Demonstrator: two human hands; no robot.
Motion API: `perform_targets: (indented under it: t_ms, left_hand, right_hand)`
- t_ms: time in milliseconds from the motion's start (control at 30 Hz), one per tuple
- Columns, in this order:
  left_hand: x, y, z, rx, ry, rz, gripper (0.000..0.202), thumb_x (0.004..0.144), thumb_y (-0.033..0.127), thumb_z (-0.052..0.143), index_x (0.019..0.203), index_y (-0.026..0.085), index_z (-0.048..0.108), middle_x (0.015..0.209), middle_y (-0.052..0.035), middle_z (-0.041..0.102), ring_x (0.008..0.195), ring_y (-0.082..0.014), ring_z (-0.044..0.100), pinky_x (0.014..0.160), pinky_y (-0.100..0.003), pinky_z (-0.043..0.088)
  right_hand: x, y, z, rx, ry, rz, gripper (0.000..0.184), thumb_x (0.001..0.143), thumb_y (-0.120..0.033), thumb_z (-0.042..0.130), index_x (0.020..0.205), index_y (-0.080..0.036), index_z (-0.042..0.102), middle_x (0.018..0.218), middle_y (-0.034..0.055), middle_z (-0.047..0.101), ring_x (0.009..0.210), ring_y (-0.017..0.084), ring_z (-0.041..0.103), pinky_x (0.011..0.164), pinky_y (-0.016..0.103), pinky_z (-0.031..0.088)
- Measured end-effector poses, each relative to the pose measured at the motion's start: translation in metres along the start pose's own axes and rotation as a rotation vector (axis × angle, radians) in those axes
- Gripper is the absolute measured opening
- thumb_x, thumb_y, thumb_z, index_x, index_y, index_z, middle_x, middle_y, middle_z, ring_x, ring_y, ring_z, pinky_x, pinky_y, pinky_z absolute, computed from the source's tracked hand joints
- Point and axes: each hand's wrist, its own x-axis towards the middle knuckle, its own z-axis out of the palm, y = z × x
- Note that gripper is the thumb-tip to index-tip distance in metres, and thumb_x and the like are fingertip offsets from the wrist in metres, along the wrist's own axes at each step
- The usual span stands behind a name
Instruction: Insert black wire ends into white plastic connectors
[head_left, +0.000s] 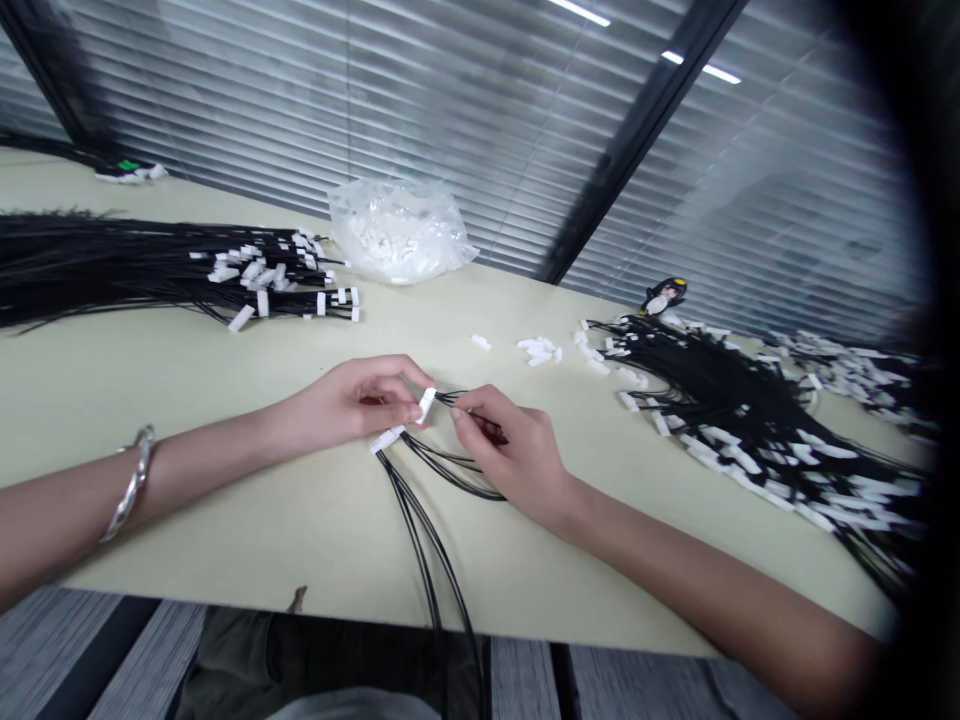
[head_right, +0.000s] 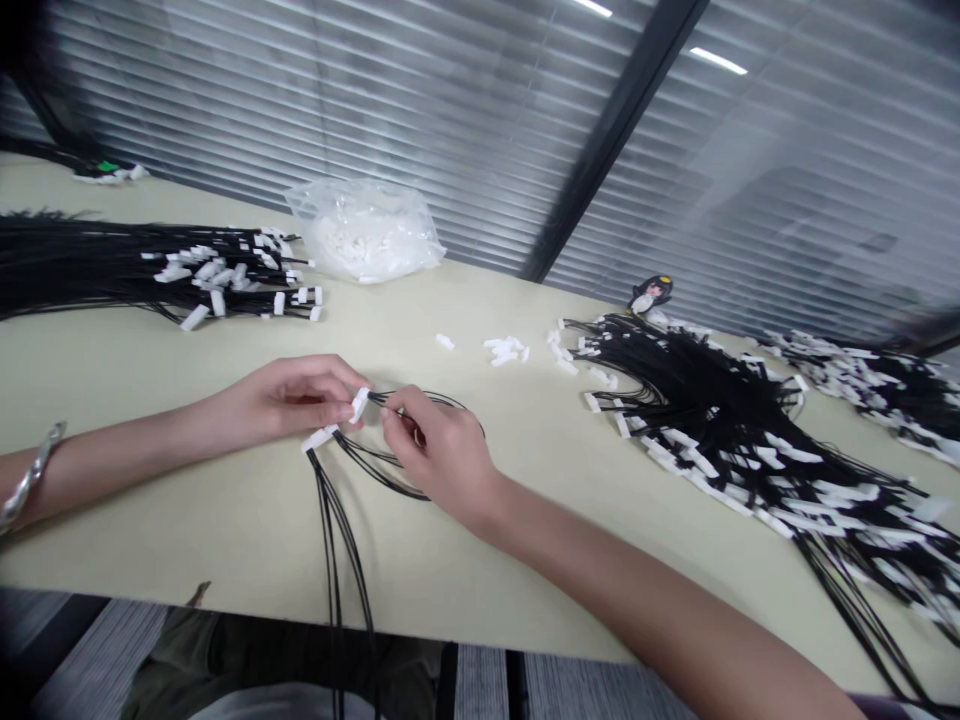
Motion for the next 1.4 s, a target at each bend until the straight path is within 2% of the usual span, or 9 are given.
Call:
perform_targets:
  t_ms: [200,567,933,1200,1400]
  left_hand:
    - [0.001,-0.003,0.002,0.045,-0.011,0.036,0.022,0.084,0.024,0.053,0.104,0.014,0.053,0.084,-0.0051,0.067,0.077,-0.0132,0.06,0.068,-0.025,0.046]
    - [0.0,-0.003,0.005,0.027,0.026,0.014,0.023,0.081,0.025,0.058,0.101,0.012,0.057,0.086,-0.0072,0.068,0.08,-0.0151,0.063,0.074,-0.028,0.048]
    - [0.0,-0.004,0.005,-0.029,0.0,-0.002,0.021,0.081,0.023,0.059,0.1,0.013,0.057,0.084,-0.0052,0.068,0.078,-0.0135,0.062,0.074,-0.027,0.049]
    - [0.002,0.001,0.004,-0.082,0.008,-0.066,0.022,0.08,0.021,0.059,0.1,0.012,0.055,0.082,-0.0053,0.068,0.076,-0.0136,0.062,0.074,-0.028,0.048]
    - [0.002,0.006,0.003,-0.121,-0.009,-0.115,0.03,0.081,0.026,0.058,0.108,0.013,0.052,0.083,-0.0055,0.067,0.079,-0.0153,0.061,0.073,-0.029,0.046]
  right_hand:
    - [0.001,-0.001,-0.001,-0.043,-0.046,0.012,0.023,0.085,-0.033,0.042,0.084,-0.015,0.055,0.056,-0.0036,0.044,0.049,-0.005,0.027,0.05,0.005,0.023]
    - [0.002,-0.002,-0.002,-0.067,-0.092,-0.018,0.025,0.088,-0.031,0.038,0.084,-0.013,0.055,0.058,-0.0025,0.045,0.05,-0.005,0.025,0.051,0.005,0.022]
    - [0.001,-0.001,-0.002,-0.068,-0.136,-0.036,0.026,0.088,-0.032,0.037,0.086,-0.013,0.055,0.058,-0.0025,0.044,0.049,-0.005,0.024,0.05,0.006,0.021]
    - [0.004,-0.003,-0.001,-0.032,-0.126,0.041,0.026,0.088,-0.035,0.037,0.086,-0.014,0.053,0.057,-0.0033,0.044,0.049,-0.005,0.026,0.05,0.007,0.02]
    - [0.005,0.0,-0.002,0.133,-0.094,0.142,0.027,0.087,-0.039,0.04,0.089,-0.014,0.052,0.057,-0.0032,0.044,0.05,-0.004,0.032,0.051,0.006,0.025]
